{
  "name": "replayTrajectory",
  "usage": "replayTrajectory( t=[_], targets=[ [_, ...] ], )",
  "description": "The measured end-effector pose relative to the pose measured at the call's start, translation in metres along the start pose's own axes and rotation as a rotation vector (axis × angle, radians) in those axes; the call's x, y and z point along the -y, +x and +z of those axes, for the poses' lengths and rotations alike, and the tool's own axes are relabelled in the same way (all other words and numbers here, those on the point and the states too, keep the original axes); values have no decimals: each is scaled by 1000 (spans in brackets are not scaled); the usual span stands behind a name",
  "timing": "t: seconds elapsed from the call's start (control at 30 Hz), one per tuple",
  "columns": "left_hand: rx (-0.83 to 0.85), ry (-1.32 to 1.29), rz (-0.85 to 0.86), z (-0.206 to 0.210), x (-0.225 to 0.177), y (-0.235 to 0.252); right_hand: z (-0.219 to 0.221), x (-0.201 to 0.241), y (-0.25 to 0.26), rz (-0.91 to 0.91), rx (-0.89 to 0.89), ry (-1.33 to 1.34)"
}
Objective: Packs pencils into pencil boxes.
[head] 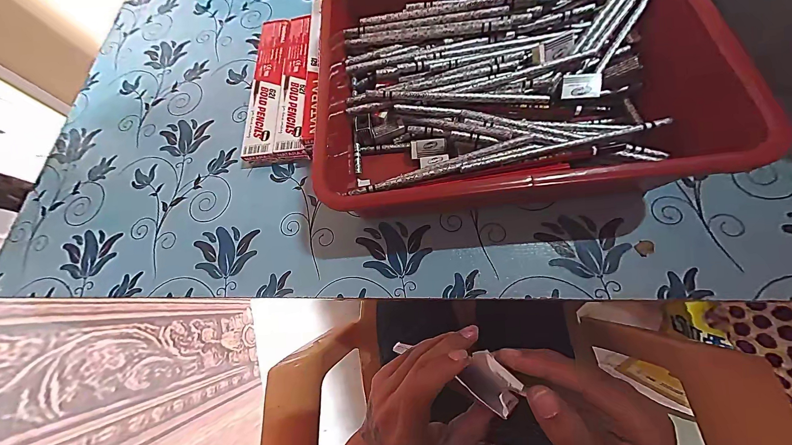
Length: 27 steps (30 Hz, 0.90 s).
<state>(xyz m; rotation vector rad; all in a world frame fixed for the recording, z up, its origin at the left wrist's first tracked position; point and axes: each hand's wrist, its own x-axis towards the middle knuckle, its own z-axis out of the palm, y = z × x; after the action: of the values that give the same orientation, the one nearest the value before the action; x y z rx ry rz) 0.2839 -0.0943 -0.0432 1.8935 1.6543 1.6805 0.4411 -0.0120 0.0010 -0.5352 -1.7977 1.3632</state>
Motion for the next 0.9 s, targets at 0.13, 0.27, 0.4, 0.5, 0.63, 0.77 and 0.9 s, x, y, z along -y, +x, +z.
replayTrajectory(
  t=[0.13, 0.27, 0.4, 0.5, 0.63, 0.77, 0.9],
  targets=[
    [-7, 90, 9, 0, 0, 0, 4, -5, -1, -87, -4, -82],
    [-42, 165, 41, 0, 0, 0, 5, -6, -1, -108, 1, -138],
    [-69, 201, 54, 2, -2, 0, 8, -7, -1, -82, -63, -103],
    [-72, 241, 67, 1, -3, 0, 8, -8, 0, -28, -76, -5],
    [-78, 269, 92, 2, -2, 0, 9, -11, -1, -10, -82, 16],
    [-68, 290, 102, 1, -1, 0, 7, -10, 0, -17, -47, -20],
    [-66, 266, 52, -1, -2, 0, 6, -13, -3, -22, 5, 39]
  ],
)
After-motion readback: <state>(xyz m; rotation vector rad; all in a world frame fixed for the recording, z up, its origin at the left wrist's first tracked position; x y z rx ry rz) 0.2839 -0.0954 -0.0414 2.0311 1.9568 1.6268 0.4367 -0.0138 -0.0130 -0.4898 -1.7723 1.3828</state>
